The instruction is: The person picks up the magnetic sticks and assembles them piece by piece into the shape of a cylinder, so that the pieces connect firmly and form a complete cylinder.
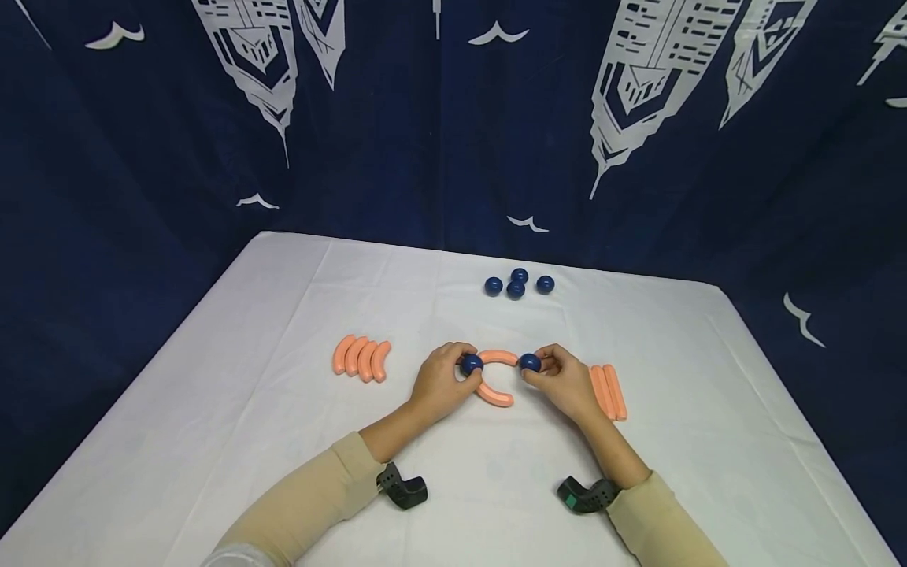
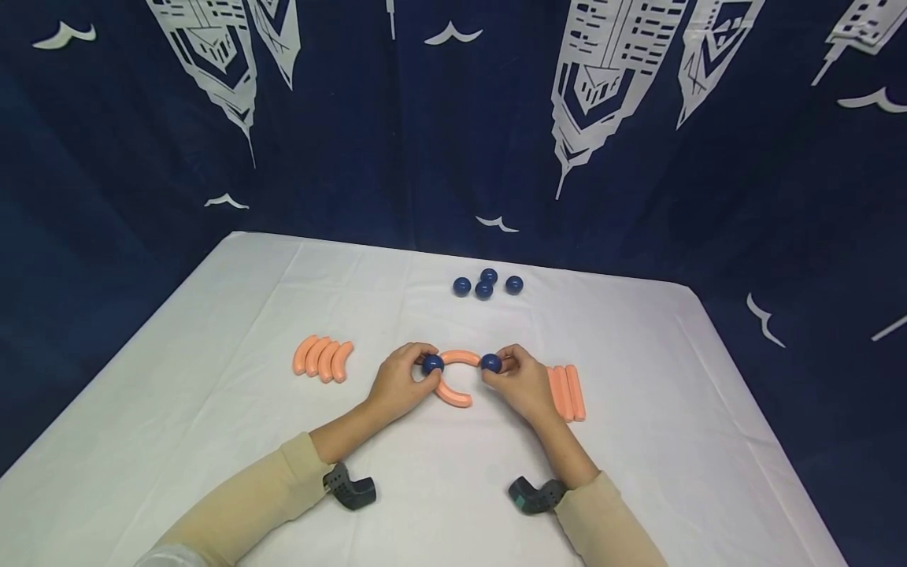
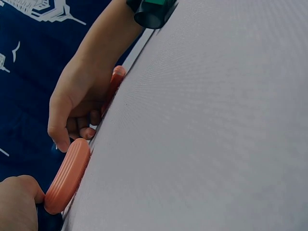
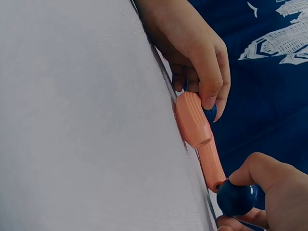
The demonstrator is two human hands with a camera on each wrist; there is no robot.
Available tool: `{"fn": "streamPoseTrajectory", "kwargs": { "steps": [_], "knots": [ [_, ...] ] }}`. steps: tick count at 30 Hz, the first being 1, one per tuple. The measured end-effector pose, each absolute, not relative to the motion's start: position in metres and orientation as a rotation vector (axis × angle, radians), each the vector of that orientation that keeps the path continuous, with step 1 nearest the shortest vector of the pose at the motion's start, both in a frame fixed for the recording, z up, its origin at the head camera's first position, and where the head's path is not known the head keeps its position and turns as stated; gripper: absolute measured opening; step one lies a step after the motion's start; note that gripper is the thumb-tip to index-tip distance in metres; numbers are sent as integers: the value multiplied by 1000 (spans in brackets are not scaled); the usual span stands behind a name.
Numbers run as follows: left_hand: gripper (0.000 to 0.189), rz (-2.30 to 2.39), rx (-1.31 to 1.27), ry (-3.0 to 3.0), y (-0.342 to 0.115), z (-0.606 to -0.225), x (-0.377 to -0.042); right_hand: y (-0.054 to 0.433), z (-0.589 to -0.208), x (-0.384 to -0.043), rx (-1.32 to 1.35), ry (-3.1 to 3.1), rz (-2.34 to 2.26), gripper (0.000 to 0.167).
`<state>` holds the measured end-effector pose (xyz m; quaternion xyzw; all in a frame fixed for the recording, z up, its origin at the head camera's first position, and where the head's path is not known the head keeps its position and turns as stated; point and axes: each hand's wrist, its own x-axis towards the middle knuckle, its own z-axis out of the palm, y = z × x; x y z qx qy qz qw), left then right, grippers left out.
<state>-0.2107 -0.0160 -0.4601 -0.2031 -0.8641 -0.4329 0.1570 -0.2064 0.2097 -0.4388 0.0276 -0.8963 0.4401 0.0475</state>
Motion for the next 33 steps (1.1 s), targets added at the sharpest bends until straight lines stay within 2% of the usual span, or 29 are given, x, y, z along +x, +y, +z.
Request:
{"fn": "streamPoseTrajectory", "kwargs": {
  "steps": [33],
  "knots": [
    [29,-1264,-601,-2460,-16,-461,-211,211,-443,-208,131,-2728,1280,36]
  ]
}}
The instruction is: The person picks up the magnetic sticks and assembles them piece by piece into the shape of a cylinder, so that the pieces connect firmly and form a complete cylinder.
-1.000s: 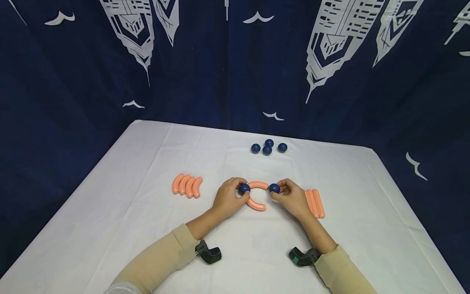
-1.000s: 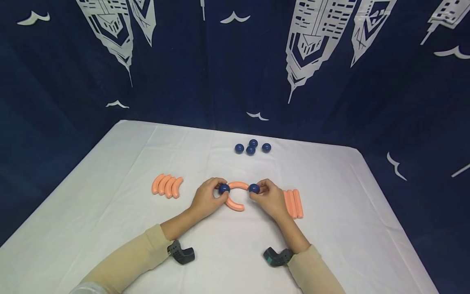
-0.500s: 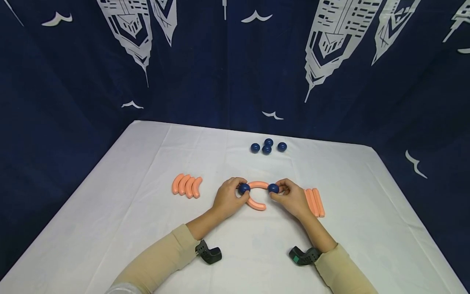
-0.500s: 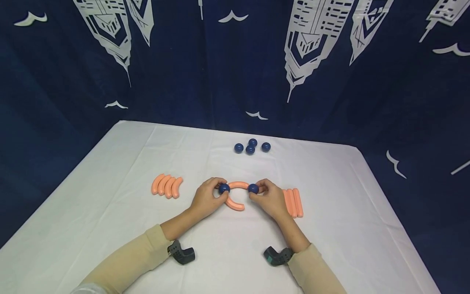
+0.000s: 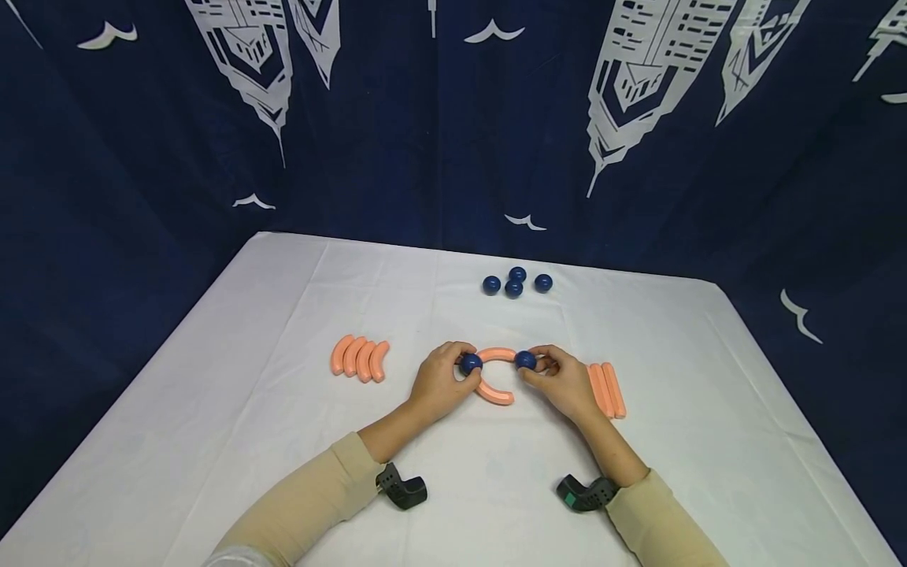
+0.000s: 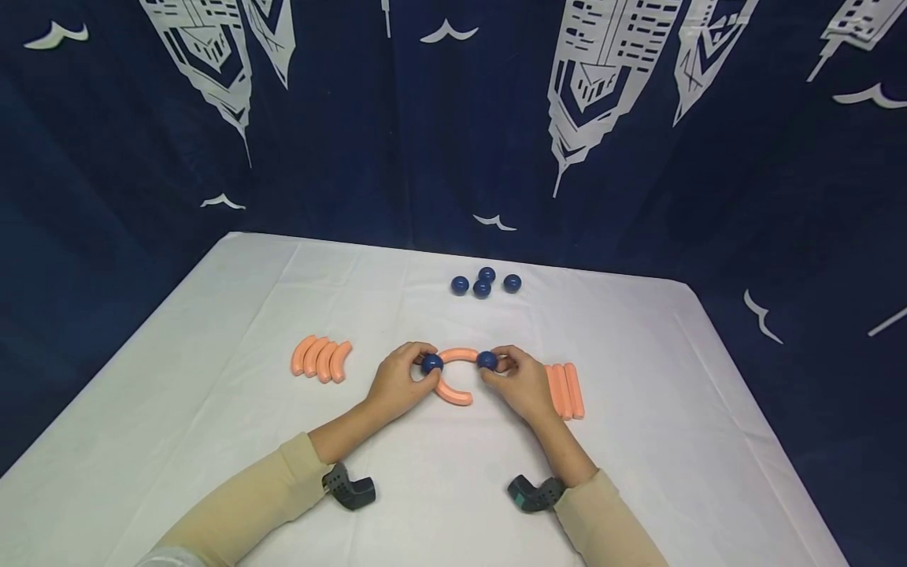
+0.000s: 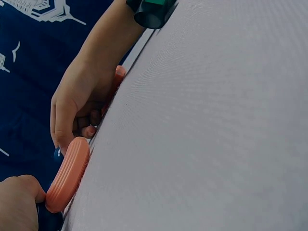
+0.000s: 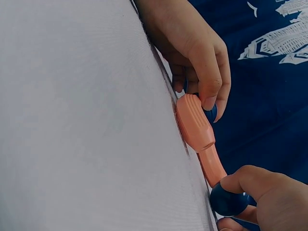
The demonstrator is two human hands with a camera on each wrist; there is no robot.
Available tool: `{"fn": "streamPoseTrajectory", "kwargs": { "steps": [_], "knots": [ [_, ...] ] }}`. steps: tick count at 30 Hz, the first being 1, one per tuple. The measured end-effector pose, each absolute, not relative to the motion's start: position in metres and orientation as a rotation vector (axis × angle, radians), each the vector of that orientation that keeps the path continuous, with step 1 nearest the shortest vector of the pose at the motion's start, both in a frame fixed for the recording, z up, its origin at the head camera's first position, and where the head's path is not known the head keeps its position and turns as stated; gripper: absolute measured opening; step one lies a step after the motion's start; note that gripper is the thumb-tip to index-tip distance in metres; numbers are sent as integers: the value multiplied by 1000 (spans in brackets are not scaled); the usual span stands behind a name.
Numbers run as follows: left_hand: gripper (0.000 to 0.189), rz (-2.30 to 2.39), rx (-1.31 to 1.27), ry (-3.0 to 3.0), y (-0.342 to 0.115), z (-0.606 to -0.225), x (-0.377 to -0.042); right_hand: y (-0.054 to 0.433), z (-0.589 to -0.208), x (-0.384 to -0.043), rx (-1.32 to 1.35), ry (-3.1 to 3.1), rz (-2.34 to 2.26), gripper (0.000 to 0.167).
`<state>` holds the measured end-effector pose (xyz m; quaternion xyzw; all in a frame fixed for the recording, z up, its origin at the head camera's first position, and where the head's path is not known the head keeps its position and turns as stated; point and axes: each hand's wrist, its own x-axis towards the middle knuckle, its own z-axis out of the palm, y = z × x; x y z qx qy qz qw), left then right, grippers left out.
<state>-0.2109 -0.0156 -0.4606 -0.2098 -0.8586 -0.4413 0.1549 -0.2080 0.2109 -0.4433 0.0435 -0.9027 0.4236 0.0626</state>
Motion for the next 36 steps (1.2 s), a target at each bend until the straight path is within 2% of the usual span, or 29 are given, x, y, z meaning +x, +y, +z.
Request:
{"fn": "streamPoseTrajectory", "kwargs": {
  "steps": [26,36],
  "knots": [
    [28,-1244,-563,-2493,-15,-461,-211,209,-442,-209,128,-2758,1280,39],
    [28,-1251,-563,-2495,-14,-461,-212,212,-428,-212,93,-2815,1255,39]
  ]
}}
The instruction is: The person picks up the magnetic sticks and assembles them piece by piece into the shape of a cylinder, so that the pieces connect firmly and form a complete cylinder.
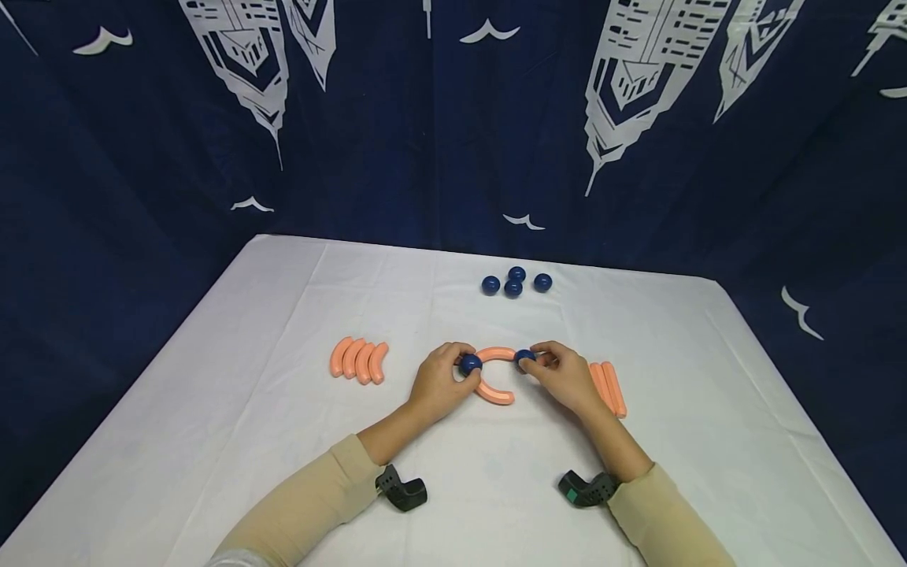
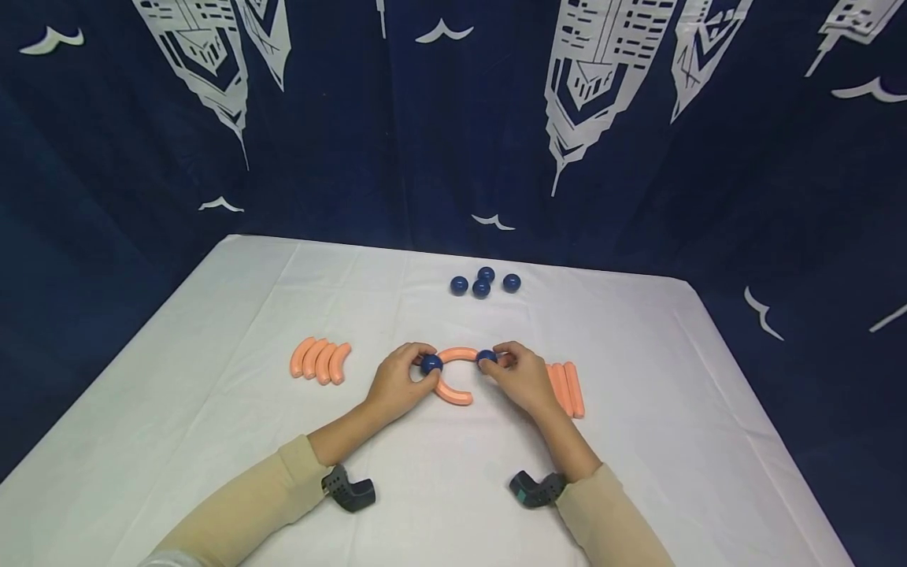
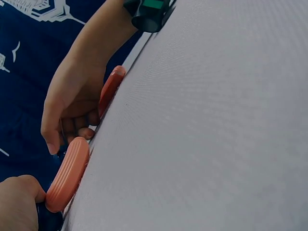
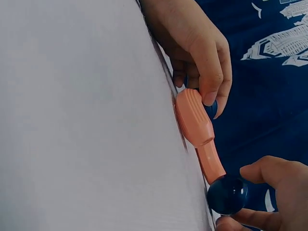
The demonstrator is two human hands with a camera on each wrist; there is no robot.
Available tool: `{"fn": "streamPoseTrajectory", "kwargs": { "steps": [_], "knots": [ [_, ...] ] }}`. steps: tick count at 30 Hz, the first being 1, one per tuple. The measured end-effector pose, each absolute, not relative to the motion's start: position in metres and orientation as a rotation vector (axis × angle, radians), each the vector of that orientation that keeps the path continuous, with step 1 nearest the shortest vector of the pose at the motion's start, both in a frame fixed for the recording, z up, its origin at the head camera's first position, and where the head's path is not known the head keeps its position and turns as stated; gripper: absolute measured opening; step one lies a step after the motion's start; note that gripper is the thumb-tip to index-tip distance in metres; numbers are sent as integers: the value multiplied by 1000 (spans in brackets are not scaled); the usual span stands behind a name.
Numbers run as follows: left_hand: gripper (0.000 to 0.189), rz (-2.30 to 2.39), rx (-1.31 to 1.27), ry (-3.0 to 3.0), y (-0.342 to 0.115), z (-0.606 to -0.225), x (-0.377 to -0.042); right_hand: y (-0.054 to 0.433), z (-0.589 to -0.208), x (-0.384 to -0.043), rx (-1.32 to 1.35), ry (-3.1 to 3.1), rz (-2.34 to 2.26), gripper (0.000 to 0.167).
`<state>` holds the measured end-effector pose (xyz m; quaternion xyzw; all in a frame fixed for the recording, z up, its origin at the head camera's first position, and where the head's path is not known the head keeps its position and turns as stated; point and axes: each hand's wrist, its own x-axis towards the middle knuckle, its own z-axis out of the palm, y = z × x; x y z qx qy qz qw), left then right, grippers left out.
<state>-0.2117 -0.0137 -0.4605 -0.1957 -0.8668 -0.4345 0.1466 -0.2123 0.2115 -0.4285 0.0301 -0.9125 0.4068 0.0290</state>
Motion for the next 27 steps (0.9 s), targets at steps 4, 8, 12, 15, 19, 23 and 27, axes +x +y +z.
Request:
{"fn": "streamPoseTrajectory", "kwargs": {
  "steps": [4,8,12,15,19,23,27],
  "knots": [
    [28,-1256,-565,-2497,-14,-459,-211,213,-419,-218,55,-2814,1237,40],
    [28,-1257,-565,-2500,-14,-459,-210,217,-411,-228,15,-2813,1209,39],
    [28,-1255,-566,-2498,-14,-460,-210,221,-404,-237,-6,-2821,1196,37],
    [28,-1252,-568,-2494,-14,-461,-211,224,-399,-245,-16,-2825,1197,38],
    [28,-1252,-575,-2487,-15,-461,-211,226,-394,-255,-52,-2828,1213,39],
    [28,-1247,-576,-2490,-15,-461,-211,229,-390,-267,-98,-2833,1219,39],
    [28,-1247,-571,-2492,-15,-461,-211,231,-389,-278,-133,-2836,1224,39]
  ]
}}
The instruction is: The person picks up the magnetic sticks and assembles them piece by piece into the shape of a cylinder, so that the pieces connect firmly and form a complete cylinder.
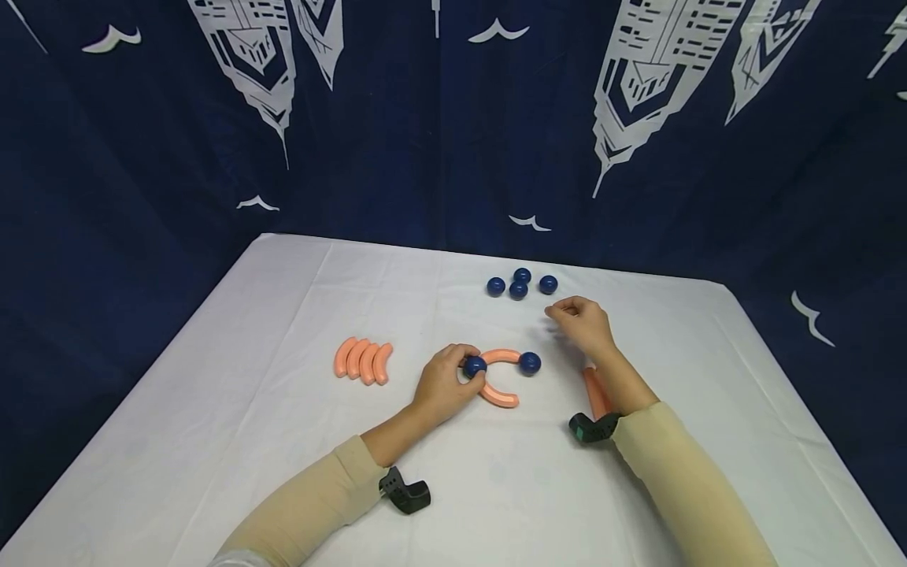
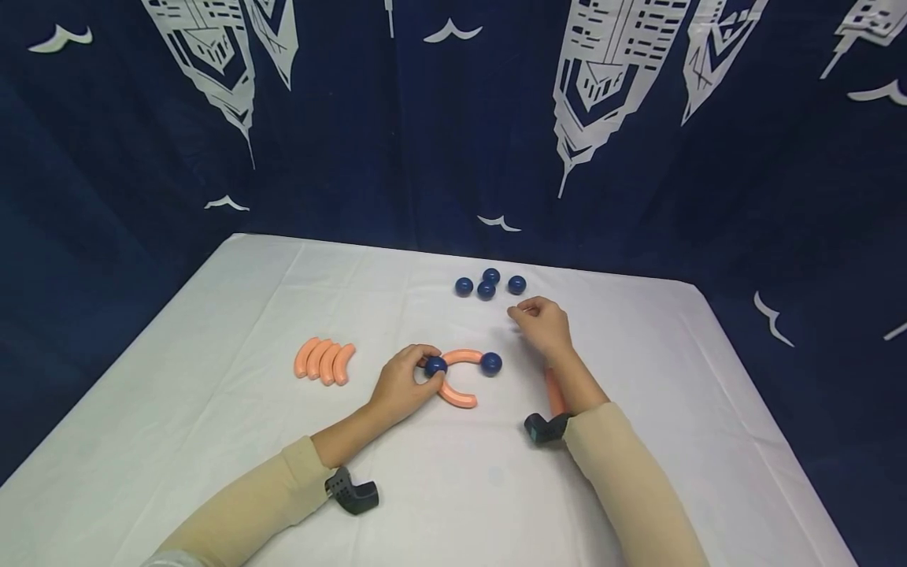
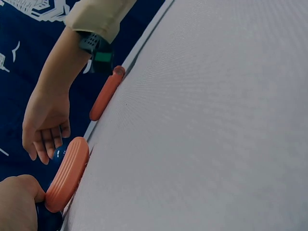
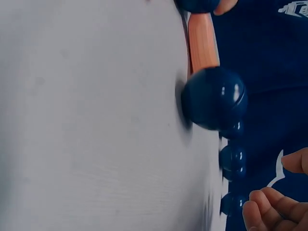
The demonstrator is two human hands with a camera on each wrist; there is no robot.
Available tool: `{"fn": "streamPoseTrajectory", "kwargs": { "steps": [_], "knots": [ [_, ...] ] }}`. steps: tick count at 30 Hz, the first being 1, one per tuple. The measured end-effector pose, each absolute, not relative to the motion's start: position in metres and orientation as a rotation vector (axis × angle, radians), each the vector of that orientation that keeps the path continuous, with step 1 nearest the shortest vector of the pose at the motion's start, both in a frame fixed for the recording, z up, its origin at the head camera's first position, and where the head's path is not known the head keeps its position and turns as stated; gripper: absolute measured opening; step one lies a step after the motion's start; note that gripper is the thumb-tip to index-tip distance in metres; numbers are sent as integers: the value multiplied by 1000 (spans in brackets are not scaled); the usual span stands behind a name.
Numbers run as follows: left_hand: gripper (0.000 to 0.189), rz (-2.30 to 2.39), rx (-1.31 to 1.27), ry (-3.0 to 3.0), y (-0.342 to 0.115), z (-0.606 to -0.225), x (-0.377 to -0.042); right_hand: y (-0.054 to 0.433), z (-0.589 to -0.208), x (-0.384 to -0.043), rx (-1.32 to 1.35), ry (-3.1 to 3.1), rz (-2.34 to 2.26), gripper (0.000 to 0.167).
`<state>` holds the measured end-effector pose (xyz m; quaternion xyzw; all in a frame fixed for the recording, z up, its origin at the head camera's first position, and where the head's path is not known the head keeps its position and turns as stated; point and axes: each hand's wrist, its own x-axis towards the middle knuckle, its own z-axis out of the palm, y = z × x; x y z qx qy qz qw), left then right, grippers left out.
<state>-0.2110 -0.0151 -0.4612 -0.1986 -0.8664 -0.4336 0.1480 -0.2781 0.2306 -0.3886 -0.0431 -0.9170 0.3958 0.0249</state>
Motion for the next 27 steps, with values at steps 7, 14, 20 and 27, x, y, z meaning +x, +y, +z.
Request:
{"fn": "streamPoseTrajectory", "kwargs": {
  "steps": [7,14,20,27],
  "knots": [
    [29,-1246,-580,-2484,-16,-461,-211,235,-392,-297,-180,-2839,1209,41],
    [28,-1242,-587,-2473,-18,-460,-211,234,-393,-318,-334,-2782,1287,44],
    [28,-1247,-582,-2489,-17,-460,-211,236,-393,-333,-399,-2810,1279,46],
    [28,-1250,-578,-2485,-16,-461,-211,240,-395,-344,-447,-2846,1249,50]
  ]
}}
